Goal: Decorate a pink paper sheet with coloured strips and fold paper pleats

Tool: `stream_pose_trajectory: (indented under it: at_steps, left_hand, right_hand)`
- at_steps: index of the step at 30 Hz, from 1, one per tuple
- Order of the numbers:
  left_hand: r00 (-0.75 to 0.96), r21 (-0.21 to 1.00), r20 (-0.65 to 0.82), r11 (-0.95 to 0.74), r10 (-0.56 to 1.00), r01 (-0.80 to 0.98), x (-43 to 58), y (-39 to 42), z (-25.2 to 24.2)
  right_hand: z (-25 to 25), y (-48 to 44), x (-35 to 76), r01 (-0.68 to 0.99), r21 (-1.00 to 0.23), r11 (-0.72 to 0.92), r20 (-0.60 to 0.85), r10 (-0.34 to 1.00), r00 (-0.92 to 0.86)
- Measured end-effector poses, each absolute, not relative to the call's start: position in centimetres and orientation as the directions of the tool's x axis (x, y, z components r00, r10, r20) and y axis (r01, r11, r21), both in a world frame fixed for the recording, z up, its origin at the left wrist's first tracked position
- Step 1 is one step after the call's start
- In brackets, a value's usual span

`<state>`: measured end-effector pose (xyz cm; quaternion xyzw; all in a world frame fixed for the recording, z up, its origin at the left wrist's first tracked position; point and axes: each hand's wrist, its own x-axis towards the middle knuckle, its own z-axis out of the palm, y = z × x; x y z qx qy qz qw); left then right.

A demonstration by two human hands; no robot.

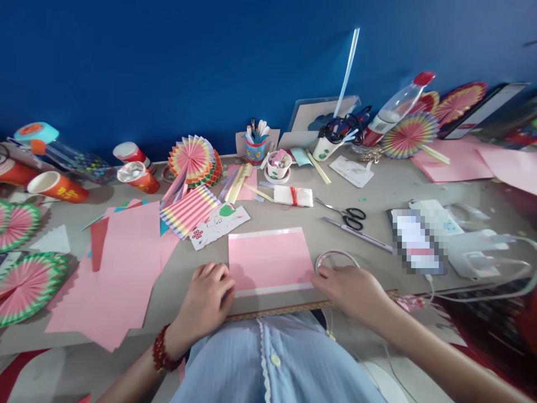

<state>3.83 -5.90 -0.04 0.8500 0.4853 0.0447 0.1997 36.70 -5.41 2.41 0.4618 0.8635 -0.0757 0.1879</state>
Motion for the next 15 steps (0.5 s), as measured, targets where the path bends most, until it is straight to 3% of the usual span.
stream_pose_trajectory:
  at_steps: [9, 15]
  left_hand:
    - [0.527, 0.351, -0.11, -0.463, 0.843, 0.814, 3.79, -5.91, -0.31]
    - [0.528, 0.358, -0.1, -0.464, 0.843, 0.81, 3.76, -5.88, -0.3]
  right_hand:
    - [2.84, -5.22, 36.15, 0.792, 0.133, 0.596, -0.485, 0.736, -0.472]
    - [2.95, -5.26, 35.92, 0.805, 0.129, 0.579, -0.487, 0.744, -0.457]
